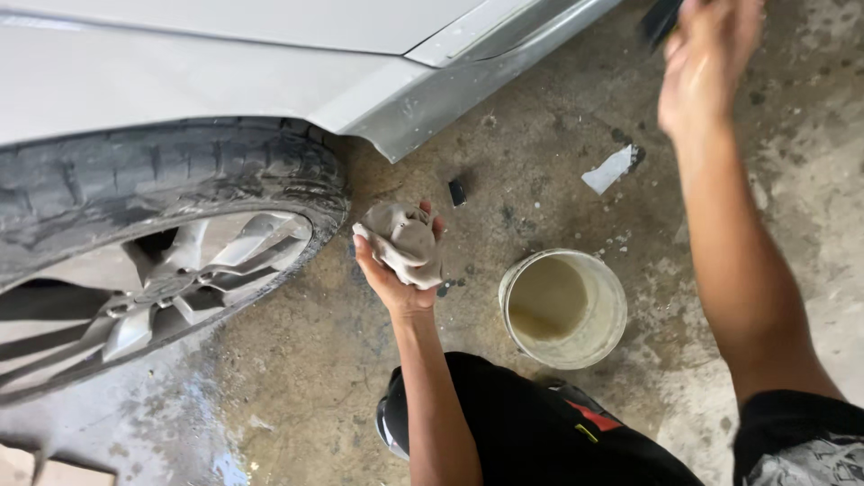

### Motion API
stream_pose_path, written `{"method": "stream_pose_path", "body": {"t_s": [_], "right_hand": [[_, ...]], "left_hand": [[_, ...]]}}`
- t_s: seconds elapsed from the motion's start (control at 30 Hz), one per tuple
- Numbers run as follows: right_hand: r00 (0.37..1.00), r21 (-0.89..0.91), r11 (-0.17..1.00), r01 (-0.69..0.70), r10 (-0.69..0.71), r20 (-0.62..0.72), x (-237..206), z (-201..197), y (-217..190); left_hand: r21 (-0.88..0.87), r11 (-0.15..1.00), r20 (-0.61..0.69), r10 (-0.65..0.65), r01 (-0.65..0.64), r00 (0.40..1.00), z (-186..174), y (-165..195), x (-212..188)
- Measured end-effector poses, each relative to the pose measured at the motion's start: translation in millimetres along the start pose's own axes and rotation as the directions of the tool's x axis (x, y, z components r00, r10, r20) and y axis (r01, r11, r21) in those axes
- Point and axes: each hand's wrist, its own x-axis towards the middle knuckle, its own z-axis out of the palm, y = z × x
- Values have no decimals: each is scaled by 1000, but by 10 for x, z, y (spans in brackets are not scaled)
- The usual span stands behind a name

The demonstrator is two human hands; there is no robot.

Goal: The person wipes the lower door panel and rocker area of a white car with a cloth, dips a sponge into a bucket of water, scrubs the panel with the sponge, and wipes the treated area again with the cloth.

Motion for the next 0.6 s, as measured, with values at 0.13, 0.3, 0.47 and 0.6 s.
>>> {"method": "stream_pose_path", "body": {"t_s": [0.13,0.3,0.47,0.6], "right_hand": [[924,-284,902,-324,366,111,-1333,-308,65],[761,-510,638,-577,646,-53,-2499,-359,45],[736,-523,637,-567,676,26,-2927,-431,45],[748,-665,591,-457,660,72,-2990,-512,68]], "left_hand": [[33,999,57,7,-9,998,-134,-152,42],[607,757,118,215,-242,969,55,-100,205],[573,-304,804,28,-761,594,1610,709,260],[-266,-767,944,-330,-584,4,3218,1415,183]]}}
